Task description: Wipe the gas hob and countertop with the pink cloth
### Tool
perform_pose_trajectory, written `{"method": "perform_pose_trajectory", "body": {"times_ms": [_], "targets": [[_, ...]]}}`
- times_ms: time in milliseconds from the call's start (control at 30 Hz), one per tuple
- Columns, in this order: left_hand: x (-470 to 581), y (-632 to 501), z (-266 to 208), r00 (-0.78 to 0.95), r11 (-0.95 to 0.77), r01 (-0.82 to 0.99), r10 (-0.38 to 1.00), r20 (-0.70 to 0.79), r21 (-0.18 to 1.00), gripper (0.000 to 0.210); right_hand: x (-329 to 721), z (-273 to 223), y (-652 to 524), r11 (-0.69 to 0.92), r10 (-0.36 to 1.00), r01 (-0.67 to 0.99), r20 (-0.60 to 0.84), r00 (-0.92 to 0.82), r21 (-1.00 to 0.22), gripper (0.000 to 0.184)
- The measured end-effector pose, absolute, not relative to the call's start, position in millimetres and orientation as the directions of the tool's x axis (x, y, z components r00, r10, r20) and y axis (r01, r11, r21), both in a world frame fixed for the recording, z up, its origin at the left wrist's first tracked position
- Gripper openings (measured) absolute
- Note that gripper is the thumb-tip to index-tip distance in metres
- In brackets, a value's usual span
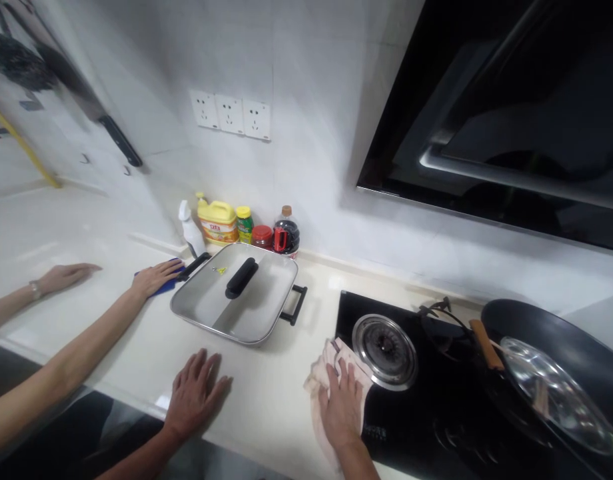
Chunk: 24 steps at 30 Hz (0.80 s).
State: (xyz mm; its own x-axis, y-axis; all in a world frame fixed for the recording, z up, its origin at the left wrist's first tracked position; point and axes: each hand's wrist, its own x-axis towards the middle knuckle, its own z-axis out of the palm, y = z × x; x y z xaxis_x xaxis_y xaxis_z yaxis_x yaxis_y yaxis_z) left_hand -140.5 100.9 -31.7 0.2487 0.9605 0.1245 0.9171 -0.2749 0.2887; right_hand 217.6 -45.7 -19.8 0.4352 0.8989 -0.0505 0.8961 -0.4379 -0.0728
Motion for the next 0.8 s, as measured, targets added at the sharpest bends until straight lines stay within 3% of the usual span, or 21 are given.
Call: {"method": "perform_pose_trajectory", "body": {"times_ms": [367,567,800], "targets": [[-134,111,-29,0.165,-0.158,0.978,0.986,-0.038,0.14,0.076,270,-3,58,-0.384,0.923,0.905,-0.058,0.38,-0.182,0.056],[-140,114,-33,0.222,-0.224,0.973,0.974,0.042,0.051,0.075,309,9,123,-0.412,0.911,0.888,-0.068,0.407,-0.205,0.056],[-146,115,-32,0.219,-0.227,0.971,0.971,0.1,0.077,0.073,369,5,176,-0.475,0.88,0.844,-0.128,0.457,-0.249,0.059]]}}
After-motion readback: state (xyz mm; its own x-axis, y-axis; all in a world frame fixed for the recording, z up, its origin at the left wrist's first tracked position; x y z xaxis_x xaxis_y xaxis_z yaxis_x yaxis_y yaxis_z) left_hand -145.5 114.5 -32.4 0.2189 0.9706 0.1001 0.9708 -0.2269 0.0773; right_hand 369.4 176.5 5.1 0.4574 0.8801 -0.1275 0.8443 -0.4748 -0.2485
